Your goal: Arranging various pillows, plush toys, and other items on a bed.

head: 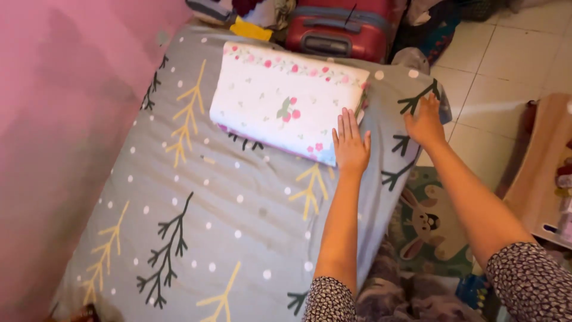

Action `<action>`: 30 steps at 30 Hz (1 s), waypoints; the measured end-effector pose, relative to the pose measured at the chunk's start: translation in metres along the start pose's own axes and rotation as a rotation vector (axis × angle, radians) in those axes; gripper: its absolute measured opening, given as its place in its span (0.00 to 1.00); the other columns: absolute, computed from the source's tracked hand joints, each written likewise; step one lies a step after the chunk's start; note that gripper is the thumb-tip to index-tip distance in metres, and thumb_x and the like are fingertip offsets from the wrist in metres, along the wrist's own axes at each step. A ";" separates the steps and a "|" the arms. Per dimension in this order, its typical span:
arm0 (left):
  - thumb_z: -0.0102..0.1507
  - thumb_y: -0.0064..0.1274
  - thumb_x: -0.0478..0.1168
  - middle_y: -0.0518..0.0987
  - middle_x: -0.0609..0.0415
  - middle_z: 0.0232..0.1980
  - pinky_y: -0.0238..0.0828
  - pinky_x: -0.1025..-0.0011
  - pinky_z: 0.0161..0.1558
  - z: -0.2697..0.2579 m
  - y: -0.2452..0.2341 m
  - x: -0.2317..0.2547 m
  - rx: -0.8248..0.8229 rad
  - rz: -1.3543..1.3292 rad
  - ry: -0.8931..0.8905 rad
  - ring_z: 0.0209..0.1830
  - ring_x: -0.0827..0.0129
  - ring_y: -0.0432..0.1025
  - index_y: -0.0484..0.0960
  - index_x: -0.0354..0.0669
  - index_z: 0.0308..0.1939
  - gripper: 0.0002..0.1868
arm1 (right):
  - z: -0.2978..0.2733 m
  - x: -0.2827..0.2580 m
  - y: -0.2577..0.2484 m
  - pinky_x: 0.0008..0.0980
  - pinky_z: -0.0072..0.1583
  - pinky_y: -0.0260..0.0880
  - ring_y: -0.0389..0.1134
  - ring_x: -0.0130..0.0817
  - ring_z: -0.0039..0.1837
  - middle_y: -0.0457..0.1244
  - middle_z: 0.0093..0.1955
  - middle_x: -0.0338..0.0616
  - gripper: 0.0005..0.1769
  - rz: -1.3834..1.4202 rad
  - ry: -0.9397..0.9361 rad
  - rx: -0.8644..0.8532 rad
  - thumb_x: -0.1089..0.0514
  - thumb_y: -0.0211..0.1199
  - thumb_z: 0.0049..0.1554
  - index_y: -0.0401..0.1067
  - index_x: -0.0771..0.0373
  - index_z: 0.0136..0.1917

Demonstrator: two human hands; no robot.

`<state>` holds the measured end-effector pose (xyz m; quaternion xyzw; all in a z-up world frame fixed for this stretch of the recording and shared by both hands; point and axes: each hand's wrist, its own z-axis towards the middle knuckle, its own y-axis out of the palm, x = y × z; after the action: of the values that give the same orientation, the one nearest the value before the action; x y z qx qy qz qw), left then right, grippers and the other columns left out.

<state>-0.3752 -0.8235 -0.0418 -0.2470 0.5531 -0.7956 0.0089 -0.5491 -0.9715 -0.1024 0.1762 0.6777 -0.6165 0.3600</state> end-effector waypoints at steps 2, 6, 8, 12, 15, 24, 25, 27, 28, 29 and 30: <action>0.70 0.41 0.54 0.44 0.51 0.86 0.39 0.51 0.80 0.028 0.011 -0.004 -0.015 0.039 0.011 0.86 0.59 0.41 0.45 0.41 0.82 0.42 | 0.025 0.011 0.007 0.49 0.80 0.42 0.35 0.62 0.85 0.38 0.86 0.68 0.43 -0.007 0.017 -0.015 0.46 0.60 0.61 0.51 0.73 0.80; 0.68 0.45 0.53 0.51 0.50 0.84 0.40 0.51 0.79 0.065 0.030 -0.001 -0.030 0.083 0.063 0.85 0.58 0.45 0.51 0.41 0.80 0.40 | 0.059 0.038 0.028 0.52 0.79 0.43 0.38 0.63 0.84 0.41 0.84 0.66 0.43 -0.102 0.034 -0.075 0.45 0.60 0.60 0.54 0.72 0.80; 0.69 0.45 0.50 0.53 0.47 0.84 0.44 0.53 0.80 0.077 0.060 -0.002 -0.060 -0.014 0.120 0.85 0.56 0.47 0.53 0.37 0.80 0.39 | 0.075 0.037 0.034 0.53 0.77 0.44 0.42 0.63 0.82 0.45 0.82 0.67 0.40 -0.073 0.019 -0.059 0.45 0.60 0.60 0.57 0.70 0.77; 0.69 0.46 0.43 0.61 0.46 0.82 0.53 0.60 0.82 0.085 0.121 0.014 -0.144 -0.195 0.337 0.85 0.55 0.54 0.61 0.35 0.77 0.33 | 0.112 0.041 0.020 0.55 0.80 0.51 0.65 0.54 0.72 0.68 0.70 0.56 0.26 -0.102 0.027 -0.054 0.45 0.56 0.65 0.72 0.56 0.72; 0.67 0.48 0.41 0.63 0.45 0.80 0.54 0.58 0.81 0.087 0.153 0.035 -0.122 -0.290 0.282 0.84 0.54 0.54 0.63 0.34 0.76 0.34 | 0.141 0.084 0.008 0.50 0.67 0.67 0.69 0.59 0.62 0.69 0.60 0.62 0.24 -0.101 0.042 -0.007 0.42 0.61 0.66 0.76 0.59 0.66; 0.64 0.50 0.41 0.60 0.41 0.80 0.49 0.55 0.80 0.141 0.220 0.044 -0.081 -0.254 0.074 0.83 0.51 0.53 0.61 0.31 0.75 0.36 | 0.206 0.205 0.063 0.48 0.56 0.72 0.73 0.53 0.52 0.73 0.50 0.61 0.30 0.031 0.336 -0.378 0.37 0.64 0.58 0.81 0.66 0.57; 0.64 0.50 0.41 0.60 0.41 0.80 0.49 0.55 0.80 0.150 0.220 0.044 -0.075 -0.255 0.061 0.83 0.51 0.53 0.61 0.31 0.75 0.36 | 0.204 0.233 0.064 0.48 0.56 0.72 0.73 0.53 0.52 0.73 0.50 0.61 0.30 0.024 0.328 -0.387 0.37 0.64 0.58 0.81 0.66 0.57; 0.65 0.49 0.38 0.60 0.40 0.81 0.49 0.53 0.80 0.166 0.214 0.041 -0.037 -0.282 -0.005 0.83 0.49 0.52 0.60 0.30 0.77 0.36 | 0.200 0.284 0.067 0.46 0.57 0.72 0.74 0.56 0.52 0.74 0.48 0.64 0.35 -0.294 0.330 -0.323 0.32 0.59 0.68 0.83 0.70 0.49; 0.65 0.49 0.38 0.60 0.40 0.81 0.49 0.53 0.80 0.169 0.214 0.043 -0.029 -0.279 -0.018 0.83 0.49 0.52 0.60 0.30 0.77 0.36 | 0.196 0.317 0.073 0.46 0.57 0.72 0.74 0.56 0.52 0.74 0.48 0.64 0.35 -0.298 0.318 -0.332 0.32 0.59 0.68 0.83 0.70 0.49; 0.66 0.49 0.38 0.59 0.39 0.82 0.48 0.52 0.80 0.175 0.212 0.039 -0.003 -0.303 -0.043 0.84 0.47 0.51 0.59 0.30 0.77 0.36 | 0.196 0.345 0.087 0.48 0.58 0.72 0.72 0.57 0.55 0.73 0.50 0.63 0.31 -0.471 0.202 -0.280 0.35 0.62 0.64 0.82 0.68 0.48; 0.67 0.49 0.39 0.58 0.39 0.82 0.48 0.51 0.80 0.180 0.209 0.035 0.023 -0.328 -0.067 0.85 0.46 0.51 0.58 0.30 0.78 0.36 | 0.197 0.373 0.101 0.50 0.59 0.72 0.71 0.59 0.58 0.71 0.52 0.62 0.28 -0.640 0.083 -0.223 0.37 0.66 0.59 0.81 0.66 0.47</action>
<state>-0.3879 -1.0725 -0.1656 -0.3601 0.4955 -0.7841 -0.0998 -0.6801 -1.2197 -0.4336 -0.0609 0.7757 -0.6129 0.1375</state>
